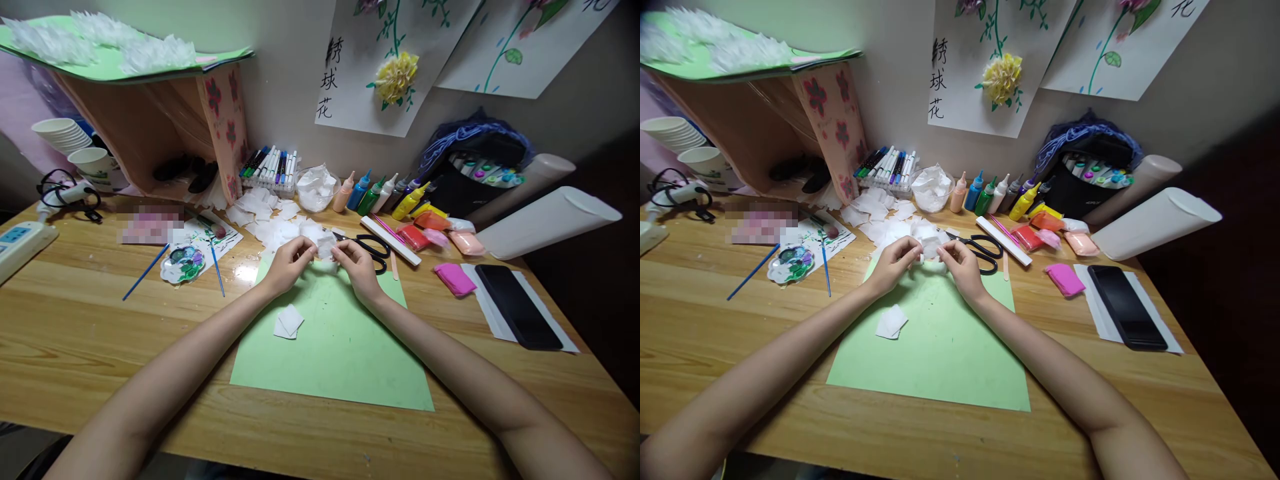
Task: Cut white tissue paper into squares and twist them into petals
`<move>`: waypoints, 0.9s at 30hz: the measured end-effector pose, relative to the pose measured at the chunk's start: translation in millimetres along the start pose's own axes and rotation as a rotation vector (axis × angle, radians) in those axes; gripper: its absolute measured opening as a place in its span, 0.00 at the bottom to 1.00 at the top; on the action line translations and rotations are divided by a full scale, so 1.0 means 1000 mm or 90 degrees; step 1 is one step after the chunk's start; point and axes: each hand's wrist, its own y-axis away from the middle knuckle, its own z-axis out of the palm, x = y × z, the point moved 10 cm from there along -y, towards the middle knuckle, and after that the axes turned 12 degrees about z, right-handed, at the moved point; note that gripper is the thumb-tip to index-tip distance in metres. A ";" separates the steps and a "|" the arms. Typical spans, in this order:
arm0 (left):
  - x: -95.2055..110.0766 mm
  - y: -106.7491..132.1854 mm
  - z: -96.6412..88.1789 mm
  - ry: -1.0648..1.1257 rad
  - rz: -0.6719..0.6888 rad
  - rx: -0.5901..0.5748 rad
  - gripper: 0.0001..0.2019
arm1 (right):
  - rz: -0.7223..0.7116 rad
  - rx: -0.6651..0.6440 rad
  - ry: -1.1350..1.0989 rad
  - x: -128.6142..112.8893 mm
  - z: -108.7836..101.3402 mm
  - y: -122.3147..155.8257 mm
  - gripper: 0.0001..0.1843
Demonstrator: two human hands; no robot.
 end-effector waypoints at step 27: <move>0.007 -0.001 0.003 -0.065 0.036 -0.015 0.08 | -0.193 0.063 0.289 -0.034 0.014 0.030 0.05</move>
